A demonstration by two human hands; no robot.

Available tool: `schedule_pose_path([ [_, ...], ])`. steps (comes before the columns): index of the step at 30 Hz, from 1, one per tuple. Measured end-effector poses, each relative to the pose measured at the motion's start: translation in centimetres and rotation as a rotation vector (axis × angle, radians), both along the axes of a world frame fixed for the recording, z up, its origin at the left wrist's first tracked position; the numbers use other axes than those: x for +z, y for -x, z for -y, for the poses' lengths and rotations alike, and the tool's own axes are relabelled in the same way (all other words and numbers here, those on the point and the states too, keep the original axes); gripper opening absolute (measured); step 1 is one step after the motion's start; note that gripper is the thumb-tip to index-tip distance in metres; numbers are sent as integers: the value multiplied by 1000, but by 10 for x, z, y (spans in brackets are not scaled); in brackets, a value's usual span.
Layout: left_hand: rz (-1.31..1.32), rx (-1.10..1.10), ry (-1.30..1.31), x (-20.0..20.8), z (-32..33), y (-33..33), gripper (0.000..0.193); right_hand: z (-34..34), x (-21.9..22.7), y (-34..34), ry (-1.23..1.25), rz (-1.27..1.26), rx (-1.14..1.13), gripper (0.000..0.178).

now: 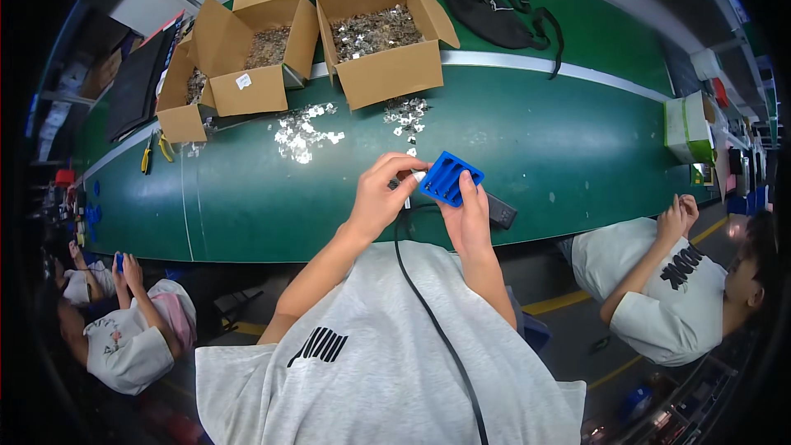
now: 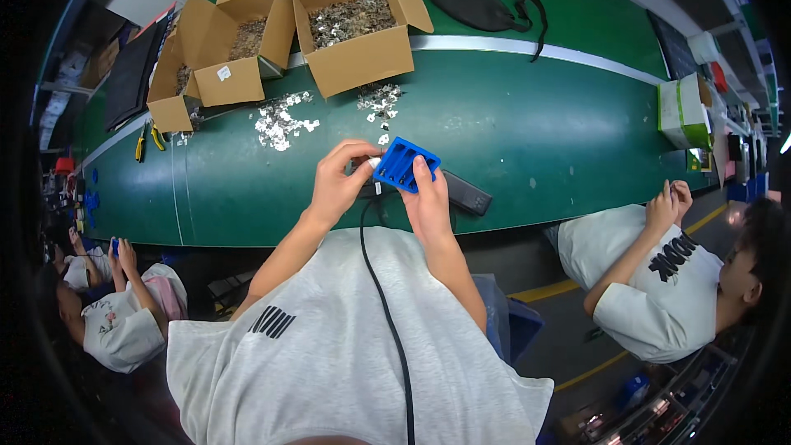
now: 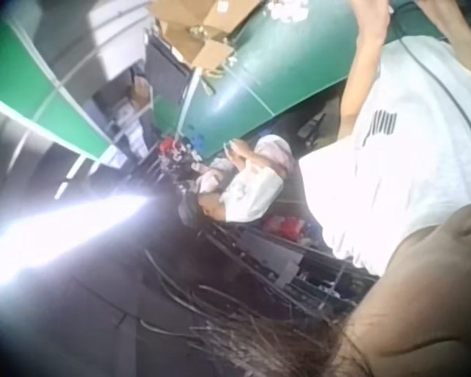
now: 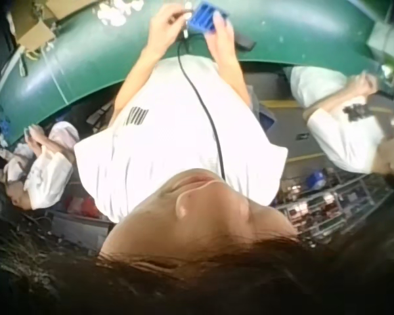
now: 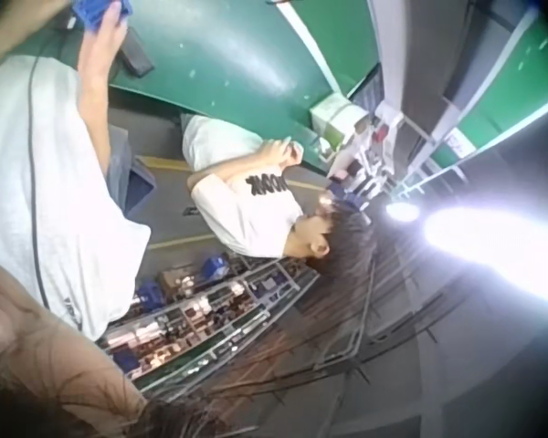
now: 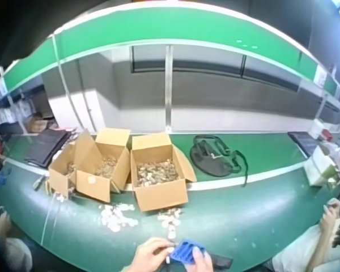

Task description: Assembling small electronic components by inserting metal parts into blue plastic housings at a factory workstation.

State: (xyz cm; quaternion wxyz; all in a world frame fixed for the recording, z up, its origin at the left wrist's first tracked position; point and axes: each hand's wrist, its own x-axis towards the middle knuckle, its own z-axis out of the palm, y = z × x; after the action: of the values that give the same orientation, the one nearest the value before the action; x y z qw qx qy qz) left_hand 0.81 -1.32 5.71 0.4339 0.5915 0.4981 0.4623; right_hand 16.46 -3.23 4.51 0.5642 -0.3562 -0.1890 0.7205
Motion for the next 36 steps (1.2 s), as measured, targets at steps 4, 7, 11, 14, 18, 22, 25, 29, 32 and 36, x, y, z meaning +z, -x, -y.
schedule_pose_path([
  [4, -71, 11, -112, -6, 2, -2, 20, 3, -4, 0, 6, -12, -59, 35],
  [7, -27, -9, -108, -8, 6, -5, 19, 6, -5, -1, -21, 8, -93, 35],
  [11, 374, 33, 179, -11, 10, -10, 20, 7, -5, 4, -2, -3, -106, 36],
  [14, 473, -23, 300, -10, 9, -8, 21, 12, -6, 5, -17, -18, -122, 36],
  [18, 491, -78, 350, -12, 11, -4, 20, 13, -10, 5, -16, -3, -133, 38],
  [22, 451, -138, 403, -9, 11, -1, 18, 15, -14, 4, -23, 29, -158, 39],
  [25, 446, -162, 412, -13, 10, 1, 17, 16, -13, 2, -22, 39, -125, 40],
  [29, 166, -188, 247, -11, 4, 9, 14, 17, -13, 0, -10, 88, -124, 38],
  [32, -264, -318, 106, 17, -5, 19, 13, 16, -12, -8, -51, 156, -62, 36],
  [36, -491, -464, -102, 19, -18, 31, 15, 15, -17, -6, -51, 348, -11, 35],
])
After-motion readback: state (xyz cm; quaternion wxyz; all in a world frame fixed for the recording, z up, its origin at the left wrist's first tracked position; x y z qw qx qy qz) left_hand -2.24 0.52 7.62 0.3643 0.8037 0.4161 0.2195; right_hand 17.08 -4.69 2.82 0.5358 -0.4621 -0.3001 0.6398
